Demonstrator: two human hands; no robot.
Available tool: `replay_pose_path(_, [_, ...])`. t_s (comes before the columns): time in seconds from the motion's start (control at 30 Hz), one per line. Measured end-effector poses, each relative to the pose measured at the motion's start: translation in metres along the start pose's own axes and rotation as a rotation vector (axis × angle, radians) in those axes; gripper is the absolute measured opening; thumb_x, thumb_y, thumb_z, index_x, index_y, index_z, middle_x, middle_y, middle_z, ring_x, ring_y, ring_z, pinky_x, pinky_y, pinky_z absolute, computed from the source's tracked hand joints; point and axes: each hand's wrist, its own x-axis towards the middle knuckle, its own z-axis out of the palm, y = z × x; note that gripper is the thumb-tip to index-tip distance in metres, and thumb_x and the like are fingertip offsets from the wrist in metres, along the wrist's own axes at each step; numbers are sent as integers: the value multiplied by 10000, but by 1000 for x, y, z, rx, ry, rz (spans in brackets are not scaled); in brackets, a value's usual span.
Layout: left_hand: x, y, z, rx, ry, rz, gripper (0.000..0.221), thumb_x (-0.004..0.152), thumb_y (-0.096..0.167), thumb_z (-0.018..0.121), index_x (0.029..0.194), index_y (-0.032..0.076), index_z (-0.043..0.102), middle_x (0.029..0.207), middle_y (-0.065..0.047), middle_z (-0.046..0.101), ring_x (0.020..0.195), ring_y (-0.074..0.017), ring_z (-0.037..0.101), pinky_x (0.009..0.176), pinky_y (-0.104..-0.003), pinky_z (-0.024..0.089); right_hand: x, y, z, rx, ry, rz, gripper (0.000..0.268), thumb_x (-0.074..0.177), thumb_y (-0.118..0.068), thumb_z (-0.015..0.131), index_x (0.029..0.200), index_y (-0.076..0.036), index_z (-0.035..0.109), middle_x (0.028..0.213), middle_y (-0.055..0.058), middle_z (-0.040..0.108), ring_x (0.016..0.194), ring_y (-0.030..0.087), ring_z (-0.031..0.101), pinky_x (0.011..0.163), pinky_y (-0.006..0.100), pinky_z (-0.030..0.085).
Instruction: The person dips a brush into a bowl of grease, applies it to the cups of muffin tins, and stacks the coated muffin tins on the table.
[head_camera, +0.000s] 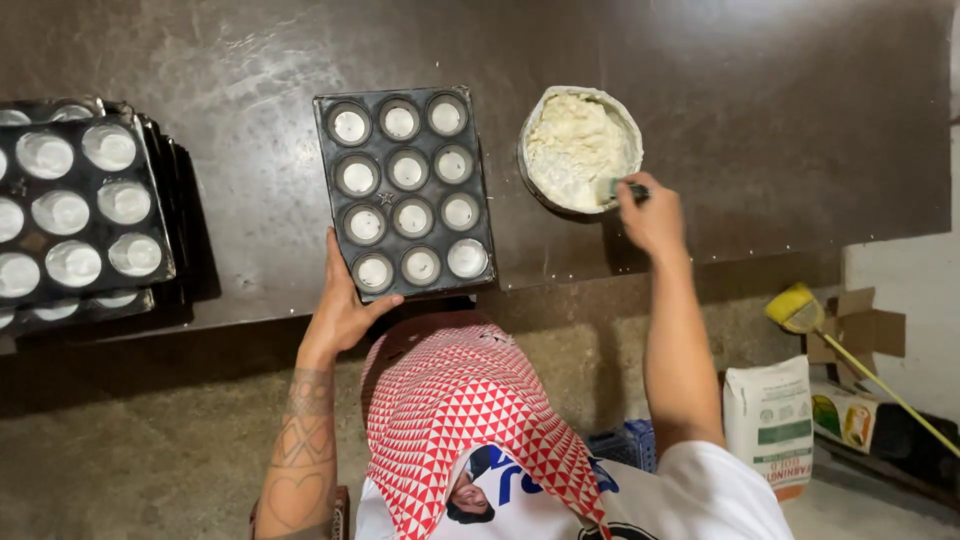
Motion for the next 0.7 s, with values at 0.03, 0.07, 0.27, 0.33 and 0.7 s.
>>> replay_pose_path(0.03, [0, 0, 0, 4, 3, 5, 1393, 696, 238, 928, 1584, -77, -98, 1670, -329, 126, 1559, -404, 187, 1247, -422, 205, 7, 10, 13, -7, -38, -3, 268, 997, -279, 722, 1103, -34, 747, 792, 199, 666, 691, 205, 620, 711, 352, 516])
replay_pose_path(0.07, [0, -1, 0, 9, 7, 6, 1388, 700, 236, 930, 1584, -75, -94, 1674, -328, 121, 1564, -406, 180, 1249, -423, 202, 8, 19, 18, 9, 12, -28, 260, 1015, -268, 723, 1105, -25, 742, 835, 193, 684, 736, 198, 636, 724, 347, 521])
replay_pose_path(0.27, [0, -1, 4, 17, 38, 0, 1400, 671, 273, 939, 1586, -72, -62, 1646, -310, 192, 1537, -397, 242, 1252, -416, 233, -38, -44, -21, 432, -114, -78, 164, 1051, -149, 646, 1127, -30, 728, 924, 133, 741, 830, 191, 678, 773, 294, 539])
replay_pose_path(0.33, [0, -1, 3, 31, 45, 17, 1393, 674, 263, 949, 1582, -73, -51, 1645, -321, 181, 1533, -412, 233, 1249, -426, 229, -53, -95, -46, 312, -260, -378, 188, 976, -72, 690, 1158, -41, 724, 1023, 116, 746, 932, 210, 696, 851, 309, 535])
replay_pose_path(0.7, [-3, -7, 8, -25, 64, 45, 1380, 687, 242, 949, 1593, -60, -48, 1640, -330, 186, 1531, -435, 236, 1251, -443, 245, -65, -253, 42, -483, -873, -1187, 331, 775, -200, 730, 1093, -112, 707, 948, 99, 710, 934, 314, 676, 756, 451, 546])
